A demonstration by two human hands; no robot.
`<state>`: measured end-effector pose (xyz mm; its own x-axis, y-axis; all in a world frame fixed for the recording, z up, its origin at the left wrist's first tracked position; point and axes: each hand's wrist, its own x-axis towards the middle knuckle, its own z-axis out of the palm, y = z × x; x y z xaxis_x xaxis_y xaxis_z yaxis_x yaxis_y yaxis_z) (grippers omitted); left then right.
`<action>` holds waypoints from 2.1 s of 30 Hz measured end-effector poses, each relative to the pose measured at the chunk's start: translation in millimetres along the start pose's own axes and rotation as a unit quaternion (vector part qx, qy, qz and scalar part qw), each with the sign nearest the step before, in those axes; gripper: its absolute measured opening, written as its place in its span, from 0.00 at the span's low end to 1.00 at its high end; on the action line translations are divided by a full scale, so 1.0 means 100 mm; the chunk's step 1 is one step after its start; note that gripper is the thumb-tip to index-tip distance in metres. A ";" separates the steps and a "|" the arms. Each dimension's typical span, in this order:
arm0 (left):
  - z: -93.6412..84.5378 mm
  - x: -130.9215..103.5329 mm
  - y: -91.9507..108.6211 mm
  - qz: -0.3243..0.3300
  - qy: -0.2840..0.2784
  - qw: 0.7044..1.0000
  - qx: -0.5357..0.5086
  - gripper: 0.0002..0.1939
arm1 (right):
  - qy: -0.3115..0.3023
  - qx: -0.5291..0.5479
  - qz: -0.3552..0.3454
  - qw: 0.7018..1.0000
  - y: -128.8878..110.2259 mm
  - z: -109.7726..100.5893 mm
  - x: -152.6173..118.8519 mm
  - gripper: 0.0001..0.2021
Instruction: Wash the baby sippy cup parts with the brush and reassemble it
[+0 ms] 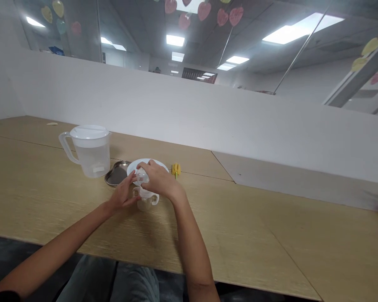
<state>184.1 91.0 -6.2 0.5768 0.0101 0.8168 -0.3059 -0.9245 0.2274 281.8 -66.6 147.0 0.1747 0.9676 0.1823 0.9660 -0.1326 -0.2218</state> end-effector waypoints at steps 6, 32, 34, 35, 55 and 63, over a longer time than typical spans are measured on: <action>0.08 -0.03 0.00 -0.055 -0.035 0.998 -0.005 0.46 | -0.041 0.007 -0.002 0.999 0.06 0.06 0.07 0.21; 0.08 0.03 0.18 -0.089 -0.011 0.995 -0.053 0.17 | -0.097 -0.061 0.012 0.993 0.12 0.15 0.16 0.26; 0.08 0.03 0.18 -0.092 -0.006 0.994 -0.058 0.17 | -0.097 -0.054 0.009 0.994 0.14 0.15 0.16 0.26; 0.08 0.03 0.18 -0.094 -0.004 0.994 -0.058 0.17 | -0.098 -0.050 0.009 0.994 0.14 0.14 0.16 0.26; 0.09 0.02 0.17 -0.100 -0.008 0.991 -0.084 0.15 | -0.112 -0.017 0.017 0.993 0.20 0.12 0.18 0.26; 0.06 0.02 0.13 -0.096 -0.043 0.994 -0.034 0.20 | -0.119 -0.017 0.033 0.992 0.17 0.12 0.17 0.25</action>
<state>186.0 76.5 -4.4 0.6916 0.1475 0.7071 -0.2327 -0.8812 0.4114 298.6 -50.3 135.1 0.1924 0.9792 -0.0646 0.9605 -0.2014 -0.1920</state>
